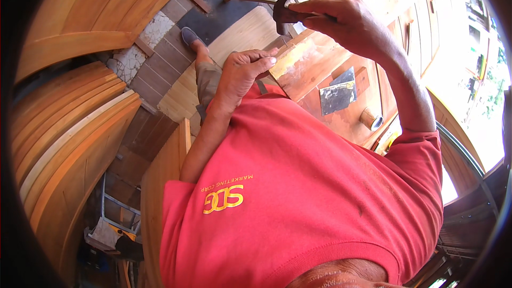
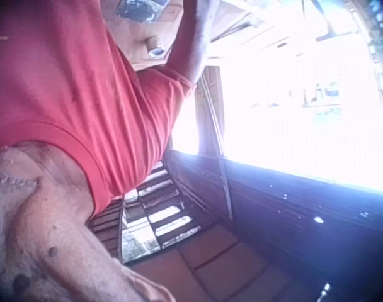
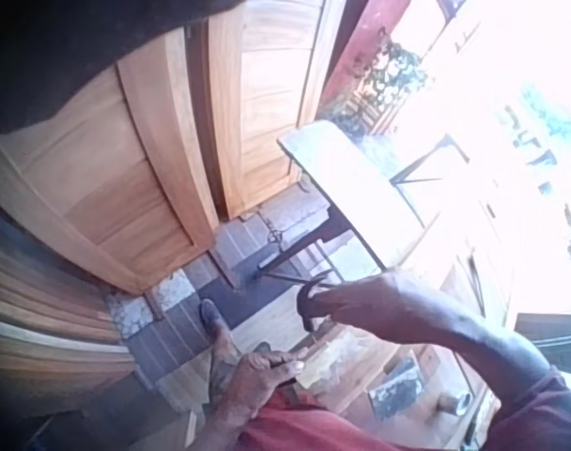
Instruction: Patching a hole in a wooden door panel using wood filler and sanding it smooth.
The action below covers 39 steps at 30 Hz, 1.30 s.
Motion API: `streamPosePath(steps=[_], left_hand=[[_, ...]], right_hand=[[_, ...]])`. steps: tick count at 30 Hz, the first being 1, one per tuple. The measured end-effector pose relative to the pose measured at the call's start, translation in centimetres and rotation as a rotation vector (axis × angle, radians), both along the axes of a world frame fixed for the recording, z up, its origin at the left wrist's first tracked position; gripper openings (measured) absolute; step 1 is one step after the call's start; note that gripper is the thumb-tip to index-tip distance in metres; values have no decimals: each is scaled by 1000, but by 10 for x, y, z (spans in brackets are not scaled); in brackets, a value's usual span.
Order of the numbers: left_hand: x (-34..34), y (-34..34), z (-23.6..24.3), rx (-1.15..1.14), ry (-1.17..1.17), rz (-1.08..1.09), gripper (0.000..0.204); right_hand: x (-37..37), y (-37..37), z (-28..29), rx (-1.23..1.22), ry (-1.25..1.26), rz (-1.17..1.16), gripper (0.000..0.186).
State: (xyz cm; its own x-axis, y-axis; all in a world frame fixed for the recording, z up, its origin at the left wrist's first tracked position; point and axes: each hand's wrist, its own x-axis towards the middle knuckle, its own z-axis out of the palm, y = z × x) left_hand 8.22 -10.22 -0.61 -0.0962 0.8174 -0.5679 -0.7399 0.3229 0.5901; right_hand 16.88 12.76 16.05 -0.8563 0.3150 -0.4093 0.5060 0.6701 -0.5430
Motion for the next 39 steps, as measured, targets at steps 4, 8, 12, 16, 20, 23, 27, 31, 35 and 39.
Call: streamPosePath(steps=[4,8,12,16,20,23,27,31,35,39], left_hand=[[6,2,3,1,5,61,29],[11,1,-2,19,63,108,31],[12,1,-1,16,87,109,31],[9,3,6,-17,46,94,32],[5,4,19,-43,46,55,33],[3,6,29,-64,71,37,35],[5,6,28,-57,59,42,36],[6,6,29,-63,77,45,34],[5,5,26,-73,68,26,33],[6,4,27,-59,33,43,32]], right_hand=[[2,-1,0,-5,22,-6,31],[17,-6,5,-8,99,-48,31],[56,-9,-1,133,379,43,35],[96,-22,-10,265,419,127,33],[118,-21,-40,329,477,183,39],[123,-22,-44,333,501,139,38],[121,-28,-42,345,532,161,36],[125,-28,-51,334,559,123,35],[124,-29,-46,249,615,-6,37],[126,-29,-48,142,615,-132,37]])
